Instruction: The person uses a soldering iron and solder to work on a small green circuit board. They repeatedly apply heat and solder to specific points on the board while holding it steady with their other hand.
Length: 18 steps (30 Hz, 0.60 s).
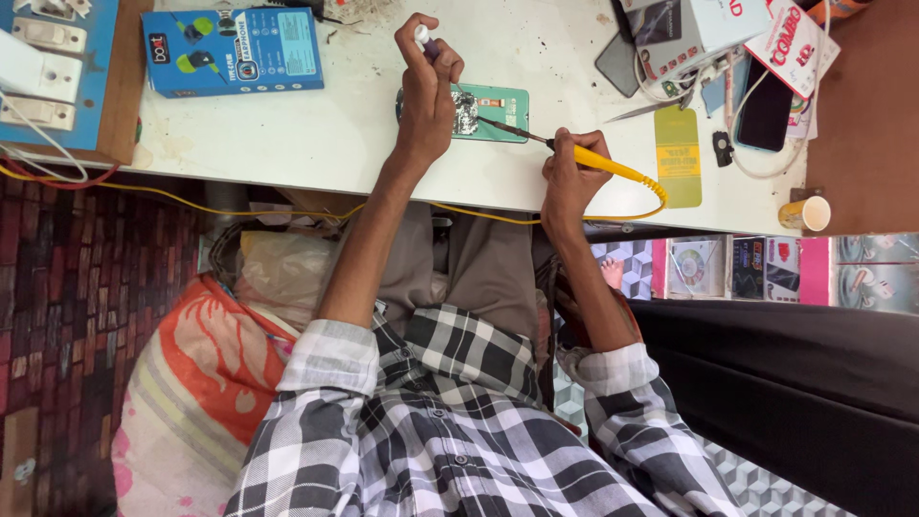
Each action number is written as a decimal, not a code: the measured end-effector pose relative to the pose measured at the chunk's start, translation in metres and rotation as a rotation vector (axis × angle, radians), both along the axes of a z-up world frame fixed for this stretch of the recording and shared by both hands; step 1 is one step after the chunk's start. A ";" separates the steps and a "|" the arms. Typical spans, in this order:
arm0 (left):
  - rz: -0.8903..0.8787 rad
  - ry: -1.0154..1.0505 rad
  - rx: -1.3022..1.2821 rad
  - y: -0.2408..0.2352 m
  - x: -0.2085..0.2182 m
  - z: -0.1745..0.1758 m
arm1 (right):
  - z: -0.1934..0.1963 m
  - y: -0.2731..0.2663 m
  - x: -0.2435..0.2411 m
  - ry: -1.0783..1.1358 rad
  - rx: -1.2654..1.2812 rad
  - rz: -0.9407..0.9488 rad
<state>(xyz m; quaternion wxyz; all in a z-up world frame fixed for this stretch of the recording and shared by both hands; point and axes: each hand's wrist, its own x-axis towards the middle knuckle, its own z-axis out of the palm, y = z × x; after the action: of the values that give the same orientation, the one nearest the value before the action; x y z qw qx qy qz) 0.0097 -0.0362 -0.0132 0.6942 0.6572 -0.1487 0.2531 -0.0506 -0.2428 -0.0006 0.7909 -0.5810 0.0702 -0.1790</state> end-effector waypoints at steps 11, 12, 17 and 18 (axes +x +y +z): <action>-0.015 -0.009 0.006 -0.001 0.001 -0.003 | 0.003 0.001 0.000 0.001 -0.003 -0.006; -0.019 -0.007 0.001 0.000 0.002 -0.003 | 0.004 0.001 0.000 0.005 -0.005 -0.011; -0.016 -0.008 0.018 0.000 0.003 -0.003 | 0.005 0.002 -0.001 0.025 -0.016 -0.011; -0.018 -0.008 0.022 0.000 0.002 -0.003 | 0.005 0.002 -0.001 0.026 -0.015 -0.010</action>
<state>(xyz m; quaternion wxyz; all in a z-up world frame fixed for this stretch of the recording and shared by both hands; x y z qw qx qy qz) 0.0121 -0.0359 -0.0167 0.6884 0.6625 -0.1603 0.2480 -0.0516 -0.2410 0.0044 0.7846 -0.5888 0.0817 -0.1759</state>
